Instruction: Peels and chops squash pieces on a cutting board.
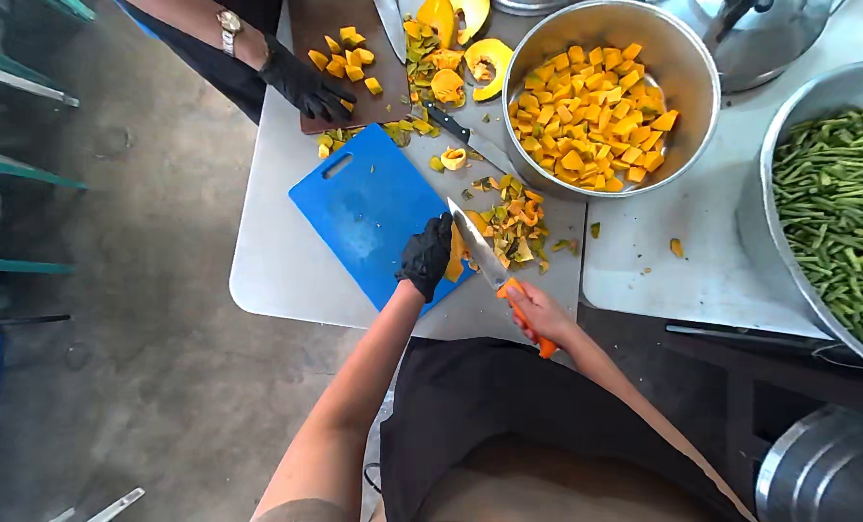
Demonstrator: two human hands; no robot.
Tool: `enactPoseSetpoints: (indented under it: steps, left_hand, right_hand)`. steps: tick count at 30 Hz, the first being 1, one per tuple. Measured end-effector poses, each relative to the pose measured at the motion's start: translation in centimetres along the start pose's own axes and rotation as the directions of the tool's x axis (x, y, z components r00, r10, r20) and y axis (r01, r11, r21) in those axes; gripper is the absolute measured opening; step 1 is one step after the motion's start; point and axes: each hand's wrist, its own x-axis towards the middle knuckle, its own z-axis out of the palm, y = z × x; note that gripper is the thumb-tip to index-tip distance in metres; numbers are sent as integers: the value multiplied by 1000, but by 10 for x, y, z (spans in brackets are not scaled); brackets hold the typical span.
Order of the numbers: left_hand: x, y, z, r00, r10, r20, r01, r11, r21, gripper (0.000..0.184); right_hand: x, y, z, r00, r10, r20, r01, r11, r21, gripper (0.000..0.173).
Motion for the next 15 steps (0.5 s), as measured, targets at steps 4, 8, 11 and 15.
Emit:
enactPoseSetpoints:
  steps: [4,8,11,15]
  left_hand:
    - [-9,2,2,995,-92,40,99,968,-233,49]
    - [-15,-8,5,954,-238,183,293,603,-742,65]
    - [-14,-13,3,951,-178,254,301,333,-893,58]
    - [-11,-14,-1,970,-85,230,245,325,-913,55]
  right_hand:
    - [7,15,1,992,54,-114,-43,995,94,43]
    - [-5,25,-11,942,3,-336,7,1000,29,46]
    - [-18,39,-13,923,-232,-308,172,962,-211,50]
    - [-33,45,-4,905,-393,-164,323,883,-340,66]
